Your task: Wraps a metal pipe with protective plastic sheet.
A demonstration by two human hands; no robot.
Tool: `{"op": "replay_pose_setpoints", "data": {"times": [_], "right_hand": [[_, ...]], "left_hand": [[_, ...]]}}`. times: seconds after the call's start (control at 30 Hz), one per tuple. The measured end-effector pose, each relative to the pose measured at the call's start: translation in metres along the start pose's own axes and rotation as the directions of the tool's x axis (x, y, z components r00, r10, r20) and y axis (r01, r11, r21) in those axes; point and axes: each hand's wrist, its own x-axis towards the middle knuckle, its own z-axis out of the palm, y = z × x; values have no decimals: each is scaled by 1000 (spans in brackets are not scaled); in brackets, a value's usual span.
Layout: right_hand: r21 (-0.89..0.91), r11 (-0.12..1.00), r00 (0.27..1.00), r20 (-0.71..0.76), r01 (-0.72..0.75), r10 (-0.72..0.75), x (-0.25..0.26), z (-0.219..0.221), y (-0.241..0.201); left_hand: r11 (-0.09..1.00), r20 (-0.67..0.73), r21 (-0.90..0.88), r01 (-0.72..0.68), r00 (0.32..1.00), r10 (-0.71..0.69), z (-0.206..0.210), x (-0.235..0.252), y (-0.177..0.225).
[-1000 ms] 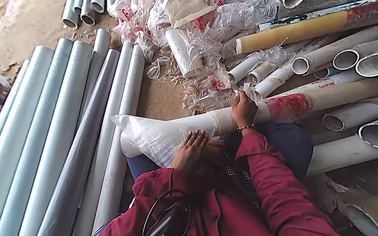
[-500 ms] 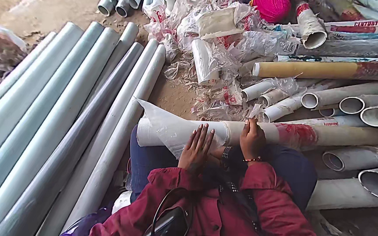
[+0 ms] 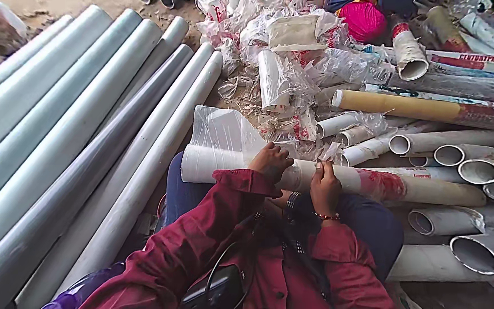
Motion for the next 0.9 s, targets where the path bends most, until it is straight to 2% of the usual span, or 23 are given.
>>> {"op": "replay_pose_setpoints", "data": {"times": [0.07, 0.13, 0.2, 0.4, 0.53, 0.63, 0.77, 0.8, 0.83, 0.87, 0.9], "right_hand": [[103, 995, 999, 48, 8, -13, -24, -5, -1], [110, 993, 994, 93, 43, -54, -45, -7, -2], [89, 993, 989, 118, 83, -93, -56, -6, -5], [-36, 981, 981, 62, 188, -186, -58, 2, -8], [-68, 980, 978, 106, 188, -180, -57, -3, -13], [-86, 982, 977, 146, 170, -156, -58, -6, -17], [-62, 985, 980, 124, 161, -152, -75, 3, -13], [-68, 987, 975, 174, 149, -135, -80, 4, -13], [-78, 991, 952, 293, 113, -86, -86, 0, -13], [-88, 995, 892, 453, 52, -6, -90, -5, -16], [-75, 997, 861, 508, 24, 17, -96, -6, -14]], "left_hand": [[1000, -173, -15, -27, 985, 24, 17, -16, -1], [1000, -404, 7, -14, 915, 15, 41, -35, 6], [998, -520, 49, 37, 854, -6, 60, -53, 14], [993, -541, 108, 56, 841, 11, 76, -73, 13], [993, -565, 96, 62, 825, 3, 78, -72, 13], [996, -524, 85, 34, 852, 16, 76, -73, 12], [996, -447, 62, -63, 890, 84, 76, -79, 3], [994, -439, 63, -88, 892, 107, 76, -83, 1], [991, -454, 77, -109, 881, 132, 75, -89, 0], [986, -510, 128, -104, 846, 155, 74, -99, -2], [982, -610, 180, -66, 775, 164, 75, -110, -7]]}}
